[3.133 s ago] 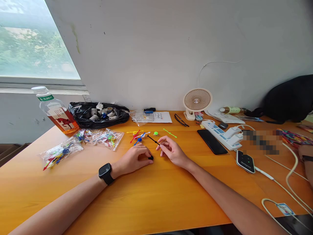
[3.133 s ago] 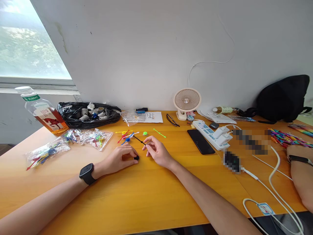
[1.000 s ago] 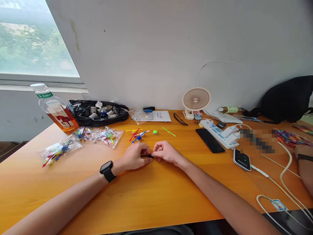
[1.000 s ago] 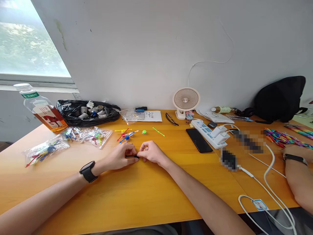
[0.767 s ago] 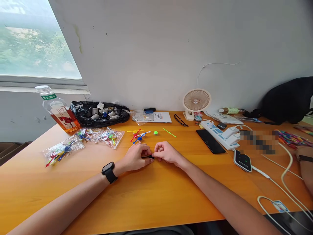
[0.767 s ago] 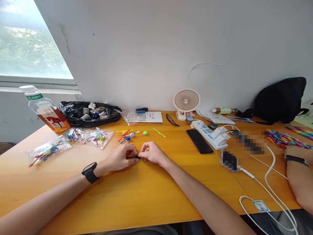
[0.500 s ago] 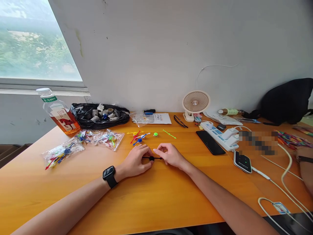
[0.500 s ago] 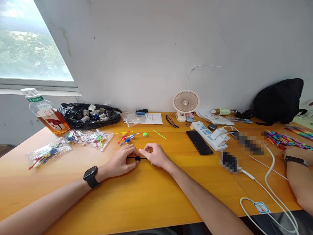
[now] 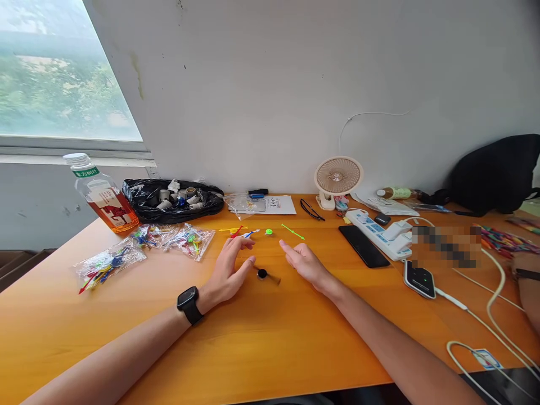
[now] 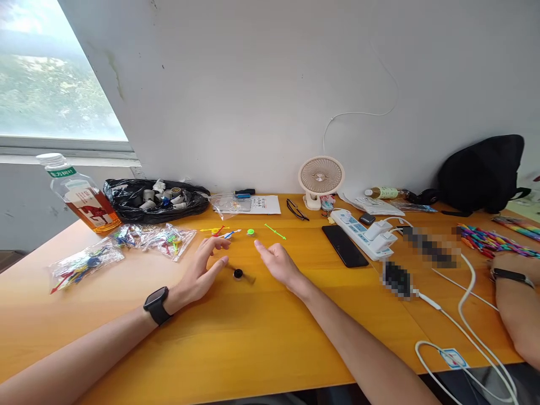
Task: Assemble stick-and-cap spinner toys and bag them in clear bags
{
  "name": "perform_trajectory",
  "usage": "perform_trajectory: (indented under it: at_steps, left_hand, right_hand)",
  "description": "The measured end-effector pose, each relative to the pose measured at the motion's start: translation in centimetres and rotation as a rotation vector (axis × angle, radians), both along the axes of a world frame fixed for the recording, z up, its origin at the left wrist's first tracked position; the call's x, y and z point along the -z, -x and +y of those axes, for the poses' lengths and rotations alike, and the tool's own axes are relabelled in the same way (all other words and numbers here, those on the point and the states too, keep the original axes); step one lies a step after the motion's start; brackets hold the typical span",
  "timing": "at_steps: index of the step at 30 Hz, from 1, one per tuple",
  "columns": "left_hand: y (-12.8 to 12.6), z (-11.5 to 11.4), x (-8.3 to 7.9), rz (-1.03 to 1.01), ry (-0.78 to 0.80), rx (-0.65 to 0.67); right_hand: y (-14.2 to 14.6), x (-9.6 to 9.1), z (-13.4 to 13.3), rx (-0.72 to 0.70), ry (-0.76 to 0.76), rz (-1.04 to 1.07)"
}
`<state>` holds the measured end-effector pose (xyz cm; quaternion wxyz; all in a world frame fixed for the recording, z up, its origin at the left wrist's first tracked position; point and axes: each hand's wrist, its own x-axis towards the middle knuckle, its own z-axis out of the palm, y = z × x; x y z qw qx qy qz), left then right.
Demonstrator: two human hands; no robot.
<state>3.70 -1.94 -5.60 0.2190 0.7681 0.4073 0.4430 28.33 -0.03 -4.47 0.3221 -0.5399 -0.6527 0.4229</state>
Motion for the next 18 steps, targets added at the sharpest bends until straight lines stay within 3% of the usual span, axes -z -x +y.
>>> perform_trajectory:
  at_steps: [2, 5, 9, 13, 18]
  left_hand:
    - [0.0, 0.1, 0.0, -0.007, -0.012, -0.024]
    - [0.1, 0.4, -0.1, 0.002, -0.023, -0.051]
    - [0.9, 1.3, -0.2, 0.091, -0.13, -0.134]
    - [2.0, 2.8, 0.3, 0.19, -0.201, -0.212]
    - [2.5, 4.0, 1.3, 0.22, -0.144, -0.236]
  right_hand:
    - [-1.0, 0.5, 1.1, 0.063, -0.085, -0.066]
    - [-2.8, 1.1, 2.9, 0.151, -0.332, -0.341]
    - [-4.6, 2.0, 4.3, 0.258, -0.545, -0.576]
    - [-5.0, 3.0, 4.6, 0.168, -0.634, -0.657]
    - [-4.6, 3.0, 4.4, 0.133, -0.565, -0.688]
